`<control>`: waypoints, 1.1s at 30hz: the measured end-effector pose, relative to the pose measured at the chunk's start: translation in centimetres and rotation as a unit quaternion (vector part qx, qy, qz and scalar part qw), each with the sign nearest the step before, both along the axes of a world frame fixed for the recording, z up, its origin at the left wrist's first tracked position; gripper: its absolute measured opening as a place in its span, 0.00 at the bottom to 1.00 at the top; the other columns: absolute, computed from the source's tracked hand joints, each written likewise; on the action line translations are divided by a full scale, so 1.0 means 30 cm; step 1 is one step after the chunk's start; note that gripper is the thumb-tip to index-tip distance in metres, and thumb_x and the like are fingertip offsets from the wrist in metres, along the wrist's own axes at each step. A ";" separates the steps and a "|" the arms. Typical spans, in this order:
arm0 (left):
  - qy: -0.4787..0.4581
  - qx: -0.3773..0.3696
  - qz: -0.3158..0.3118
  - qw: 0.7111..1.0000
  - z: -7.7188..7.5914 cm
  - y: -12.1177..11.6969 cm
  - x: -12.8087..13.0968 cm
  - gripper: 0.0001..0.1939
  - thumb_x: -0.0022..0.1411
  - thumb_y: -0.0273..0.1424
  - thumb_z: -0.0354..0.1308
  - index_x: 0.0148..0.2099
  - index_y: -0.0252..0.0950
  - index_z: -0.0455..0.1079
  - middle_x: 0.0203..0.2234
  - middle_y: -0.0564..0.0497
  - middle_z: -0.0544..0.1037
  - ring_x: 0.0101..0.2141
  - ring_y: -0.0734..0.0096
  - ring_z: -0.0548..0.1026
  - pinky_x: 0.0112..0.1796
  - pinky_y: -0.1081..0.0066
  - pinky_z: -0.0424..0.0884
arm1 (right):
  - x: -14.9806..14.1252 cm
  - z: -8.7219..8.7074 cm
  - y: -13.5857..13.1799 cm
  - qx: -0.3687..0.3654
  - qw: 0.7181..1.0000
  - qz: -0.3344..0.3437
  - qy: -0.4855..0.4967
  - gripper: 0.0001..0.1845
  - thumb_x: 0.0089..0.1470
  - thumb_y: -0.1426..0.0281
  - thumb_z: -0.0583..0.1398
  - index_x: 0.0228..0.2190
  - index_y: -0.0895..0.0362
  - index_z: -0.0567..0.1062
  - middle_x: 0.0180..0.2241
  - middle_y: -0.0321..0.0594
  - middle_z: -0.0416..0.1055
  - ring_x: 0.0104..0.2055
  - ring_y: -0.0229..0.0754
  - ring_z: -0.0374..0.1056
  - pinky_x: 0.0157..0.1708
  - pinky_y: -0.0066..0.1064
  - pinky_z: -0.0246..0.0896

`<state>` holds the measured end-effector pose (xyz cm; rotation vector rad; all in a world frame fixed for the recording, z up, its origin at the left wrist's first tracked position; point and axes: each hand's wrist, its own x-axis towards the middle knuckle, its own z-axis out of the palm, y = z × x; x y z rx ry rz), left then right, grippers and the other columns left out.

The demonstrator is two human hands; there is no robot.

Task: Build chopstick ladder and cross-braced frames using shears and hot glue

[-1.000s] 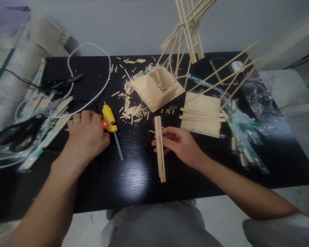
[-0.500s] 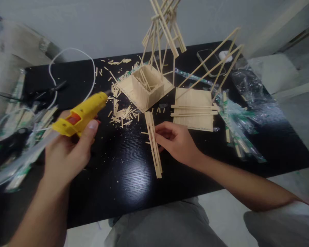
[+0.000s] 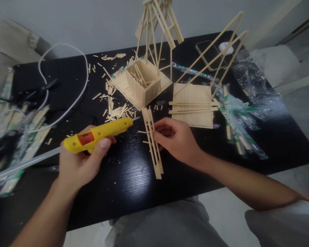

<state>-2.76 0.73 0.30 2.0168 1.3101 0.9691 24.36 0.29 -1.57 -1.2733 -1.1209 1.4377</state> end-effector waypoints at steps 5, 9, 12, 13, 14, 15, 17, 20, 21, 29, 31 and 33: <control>0.048 0.015 -0.024 0.998 0.007 -0.003 0.002 0.10 0.74 0.38 0.60 0.40 0.39 0.76 0.25 0.57 0.74 0.21 0.78 0.72 0.21 0.76 0.65 | 0.003 0.002 0.001 -0.013 1.000 0.008 0.019 0.14 0.50 0.65 0.76 0.33 0.57 0.80 0.28 0.36 0.78 0.27 0.39 0.76 0.19 0.26 0.76; 0.058 0.027 -0.033 0.997 0.014 -0.003 0.014 0.11 0.74 0.38 0.60 0.38 0.39 0.74 0.25 0.57 0.73 0.21 0.78 0.72 0.21 0.75 0.65 | 0.003 0.006 -0.002 -0.021 0.999 0.011 0.021 0.14 0.49 0.65 0.76 0.33 0.57 0.81 0.28 0.36 0.78 0.28 0.39 0.76 0.20 0.26 0.77; 0.065 0.026 -0.030 0.997 0.019 -0.002 0.020 0.12 0.73 0.37 0.60 0.36 0.40 0.72 0.23 0.58 0.72 0.19 0.78 0.71 0.19 0.75 0.63 | 0.003 0.009 -0.004 -0.020 0.999 0.016 0.020 0.14 0.50 0.65 0.76 0.34 0.58 0.81 0.28 0.36 0.78 0.28 0.40 0.77 0.20 0.26 0.77; 0.066 0.026 -0.029 0.997 0.020 -0.002 0.021 0.11 0.73 0.37 0.60 0.35 0.40 0.72 0.22 0.58 0.72 0.19 0.77 0.70 0.19 0.74 0.62 | 0.003 0.010 -0.005 -0.020 0.999 0.017 0.020 0.14 0.50 0.65 0.76 0.34 0.58 0.81 0.28 0.36 0.78 0.28 0.40 0.77 0.20 0.26 0.77; 0.069 0.025 -0.027 0.997 0.020 -0.003 0.021 0.11 0.73 0.37 0.59 0.35 0.40 0.72 0.22 0.58 0.71 0.18 0.77 0.70 0.19 0.74 0.62 | 0.003 0.010 -0.005 -0.019 0.999 0.017 0.021 0.14 0.50 0.65 0.76 0.34 0.58 0.81 0.28 0.36 0.78 0.28 0.40 0.77 0.20 0.26 0.77; 0.072 0.023 -0.026 0.997 0.020 -0.004 0.021 0.11 0.73 0.37 0.59 0.35 0.40 0.71 0.22 0.59 0.71 0.18 0.77 0.69 0.19 0.74 0.62 | 0.003 0.011 -0.005 -0.019 0.999 0.016 0.021 0.14 0.50 0.65 0.76 0.34 0.58 0.81 0.28 0.36 0.78 0.28 0.40 0.77 0.20 0.26 0.77; 0.078 0.021 -0.022 0.996 0.020 -0.005 0.019 0.11 0.73 0.37 0.59 0.35 0.41 0.71 0.22 0.59 0.71 0.19 0.77 0.70 0.19 0.74 0.62 | 0.003 0.012 -0.006 -0.018 1.000 0.016 0.021 0.14 0.50 0.65 0.76 0.34 0.58 0.81 0.28 0.36 0.79 0.28 0.40 0.77 0.21 0.26 0.77; 0.089 0.028 -0.023 0.995 0.019 -0.005 0.016 0.13 0.73 0.39 0.59 0.35 0.40 0.71 0.22 0.59 0.71 0.19 0.77 0.71 0.20 0.74 0.63 | 0.003 0.010 -0.006 -0.015 1.000 0.018 0.019 0.14 0.50 0.65 0.77 0.33 0.57 0.81 0.28 0.36 0.79 0.28 0.40 0.77 0.21 0.26 0.76; 0.091 0.033 -0.024 0.995 0.019 -0.004 0.016 0.13 0.73 0.39 0.59 0.35 0.40 0.71 0.22 0.59 0.71 0.19 0.77 0.71 0.20 0.74 0.63 | 0.003 0.009 -0.006 -0.014 1.000 0.018 0.020 0.14 0.50 0.64 0.77 0.33 0.57 0.81 0.28 0.36 0.79 0.27 0.39 0.77 0.21 0.26 0.76; 0.087 0.050 -0.026 0.995 0.017 -0.004 0.010 0.12 0.72 0.39 0.60 0.35 0.40 0.71 0.22 0.59 0.72 0.19 0.78 0.71 0.20 0.75 0.63 | 0.003 0.005 -0.006 -0.004 1.000 0.018 0.018 0.14 0.50 0.64 0.77 0.34 0.57 0.81 0.28 0.36 0.79 0.28 0.38 0.76 0.21 0.25 0.75; 0.079 0.045 -0.028 0.995 0.015 -0.005 0.010 0.12 0.72 0.38 0.61 0.35 0.40 0.71 0.23 0.58 0.72 0.20 0.77 0.71 0.20 0.74 0.63 | 0.003 0.007 -0.007 -0.006 1.000 0.020 0.019 0.14 0.50 0.64 0.76 0.34 0.57 0.81 0.28 0.36 0.79 0.28 0.39 0.76 0.21 0.25 0.75; 0.076 0.036 -0.027 0.996 0.013 -0.006 0.009 0.11 0.72 0.37 0.61 0.36 0.40 0.72 0.23 0.58 0.73 0.20 0.77 0.72 0.20 0.74 0.64 | 0.003 0.009 -0.009 -0.008 1.000 0.022 0.019 0.13 0.51 0.65 0.76 0.34 0.57 0.81 0.28 0.35 0.79 0.28 0.38 0.75 0.22 0.25 0.76</control>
